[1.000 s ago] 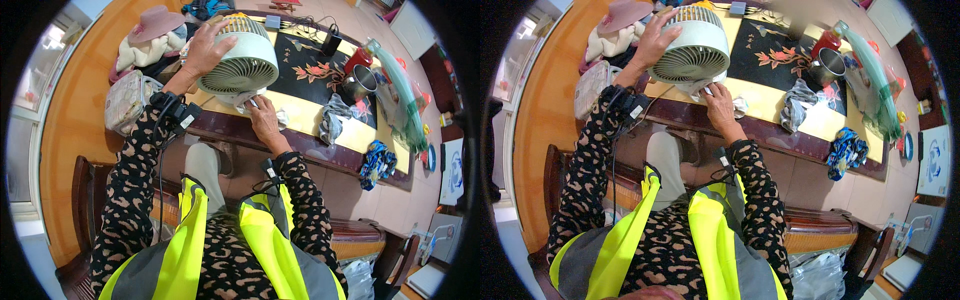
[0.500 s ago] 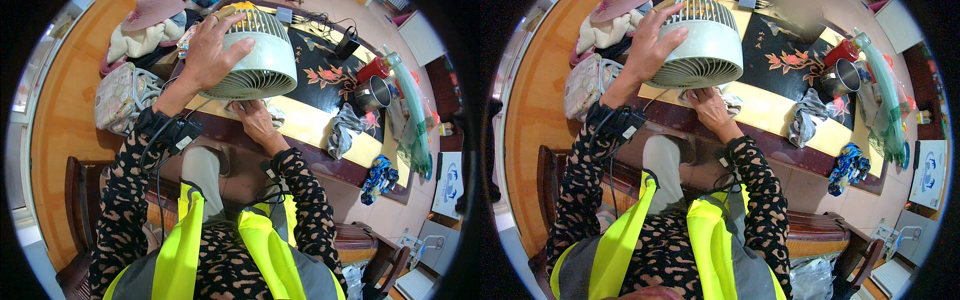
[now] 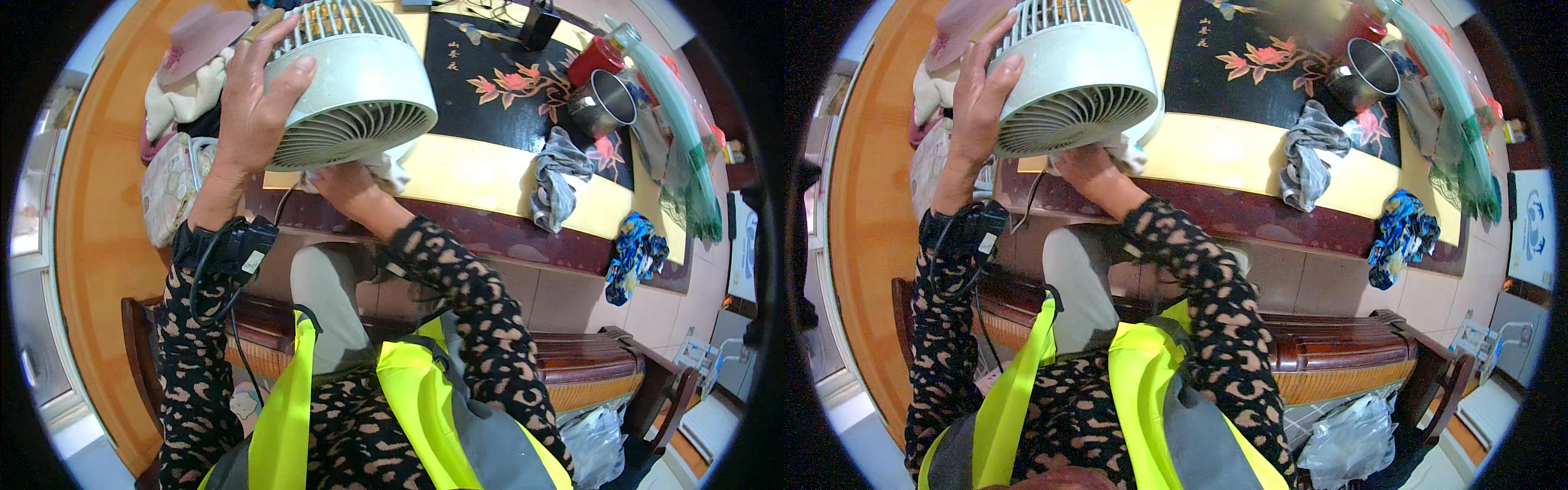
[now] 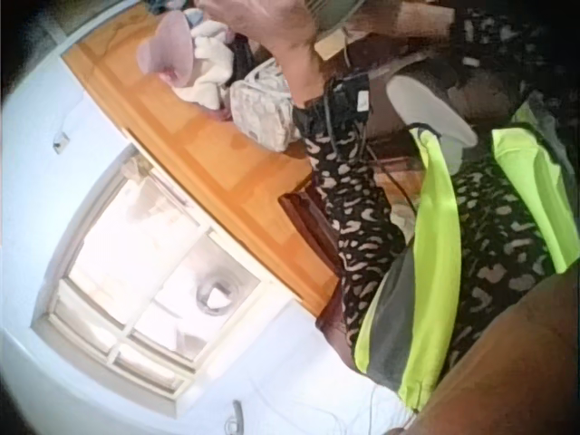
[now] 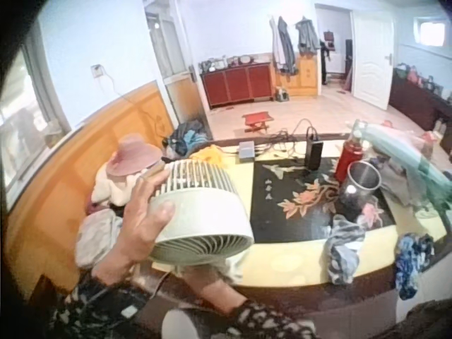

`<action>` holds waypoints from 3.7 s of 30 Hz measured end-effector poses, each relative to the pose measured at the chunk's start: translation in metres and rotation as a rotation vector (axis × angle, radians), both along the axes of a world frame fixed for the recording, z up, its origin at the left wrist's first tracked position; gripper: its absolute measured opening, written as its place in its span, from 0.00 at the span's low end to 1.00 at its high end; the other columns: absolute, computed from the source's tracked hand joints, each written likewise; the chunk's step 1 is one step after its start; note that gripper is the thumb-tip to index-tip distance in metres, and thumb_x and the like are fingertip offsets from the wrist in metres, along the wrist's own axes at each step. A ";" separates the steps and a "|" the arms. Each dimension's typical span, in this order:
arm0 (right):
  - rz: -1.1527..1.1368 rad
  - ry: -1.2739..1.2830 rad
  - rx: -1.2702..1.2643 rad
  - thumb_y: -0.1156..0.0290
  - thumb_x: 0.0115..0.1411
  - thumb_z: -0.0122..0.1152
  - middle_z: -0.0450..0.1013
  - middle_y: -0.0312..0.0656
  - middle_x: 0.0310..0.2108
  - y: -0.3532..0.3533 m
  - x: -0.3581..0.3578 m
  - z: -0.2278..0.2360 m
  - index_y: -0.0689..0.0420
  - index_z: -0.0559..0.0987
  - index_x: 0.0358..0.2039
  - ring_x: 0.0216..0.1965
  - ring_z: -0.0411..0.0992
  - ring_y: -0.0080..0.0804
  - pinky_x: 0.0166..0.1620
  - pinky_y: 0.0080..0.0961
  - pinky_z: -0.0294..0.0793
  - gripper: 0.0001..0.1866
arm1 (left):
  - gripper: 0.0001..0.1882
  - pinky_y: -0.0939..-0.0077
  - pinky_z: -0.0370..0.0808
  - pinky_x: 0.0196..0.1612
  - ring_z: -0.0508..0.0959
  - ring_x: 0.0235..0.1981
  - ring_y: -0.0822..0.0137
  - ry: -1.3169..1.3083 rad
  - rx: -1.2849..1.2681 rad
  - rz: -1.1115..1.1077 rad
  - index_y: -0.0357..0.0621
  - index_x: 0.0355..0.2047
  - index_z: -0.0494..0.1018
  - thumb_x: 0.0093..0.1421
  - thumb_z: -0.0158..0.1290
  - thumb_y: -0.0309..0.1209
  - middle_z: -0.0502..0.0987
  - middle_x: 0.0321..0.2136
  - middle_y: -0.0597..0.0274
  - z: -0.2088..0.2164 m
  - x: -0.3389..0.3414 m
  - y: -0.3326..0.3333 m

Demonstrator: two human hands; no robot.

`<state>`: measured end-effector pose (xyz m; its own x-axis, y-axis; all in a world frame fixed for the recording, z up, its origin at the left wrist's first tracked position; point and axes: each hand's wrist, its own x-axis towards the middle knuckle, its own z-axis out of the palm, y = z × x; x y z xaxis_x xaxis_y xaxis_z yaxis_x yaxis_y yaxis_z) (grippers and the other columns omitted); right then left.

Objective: The person wipes a window sill and a cluttered table using cloths. They move a plastic container and a yellow plastic bag aside, then wipe the table surface and a small white fan. The person continues wiping the fan and surrounding table area with different cloths.

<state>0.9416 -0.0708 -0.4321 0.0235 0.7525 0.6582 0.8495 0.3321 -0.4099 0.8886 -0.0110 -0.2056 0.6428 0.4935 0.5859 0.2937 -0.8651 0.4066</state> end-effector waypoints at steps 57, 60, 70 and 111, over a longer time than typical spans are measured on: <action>0.187 0.180 -0.438 0.65 0.60 0.60 0.68 0.66 0.53 -0.118 -0.077 0.126 0.64 0.69 0.58 0.55 0.68 0.63 0.57 0.41 0.68 0.27 | 0.24 0.69 0.73 0.53 0.75 0.51 0.64 -1.143 -1.754 -0.019 0.44 0.60 0.65 0.69 0.44 0.43 0.73 0.53 0.61 -0.160 -0.146 -0.135; 0.045 0.003 0.012 0.71 0.56 0.63 0.70 0.57 0.53 -0.102 -0.055 0.177 0.57 0.76 0.52 0.53 0.70 0.56 0.55 0.44 0.69 0.21 | 0.24 0.68 0.73 0.55 0.76 0.51 0.64 -1.192 -1.631 -0.285 0.42 0.59 0.66 0.70 0.43 0.44 0.74 0.53 0.60 -0.152 -0.161 -0.126; -0.370 -0.360 -0.181 0.38 0.54 0.59 0.58 0.60 0.64 0.007 0.043 0.273 0.57 0.64 0.64 0.63 0.57 0.61 0.61 0.56 0.59 0.45 | 0.25 0.69 0.72 0.53 0.74 0.51 0.64 -1.182 -1.407 -0.036 0.43 0.64 0.60 0.68 0.46 0.33 0.72 0.53 0.60 -0.136 -0.119 -0.010; 0.099 -0.632 -0.513 0.41 0.48 0.65 0.62 0.50 0.62 -0.021 0.141 0.280 0.51 0.72 0.56 0.65 0.56 0.61 0.61 0.59 0.59 0.39 | 0.23 0.58 0.70 0.55 0.73 0.53 0.45 -0.141 -0.427 -0.149 0.45 0.57 0.70 0.59 0.52 0.27 0.72 0.51 0.42 -0.215 0.021 0.035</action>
<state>1.0829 -0.0918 -0.1525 -0.3187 0.9427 0.0988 0.9477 0.3188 0.0148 0.9097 0.0242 -0.4209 0.6537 0.6177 0.4371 0.0951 -0.6401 0.7624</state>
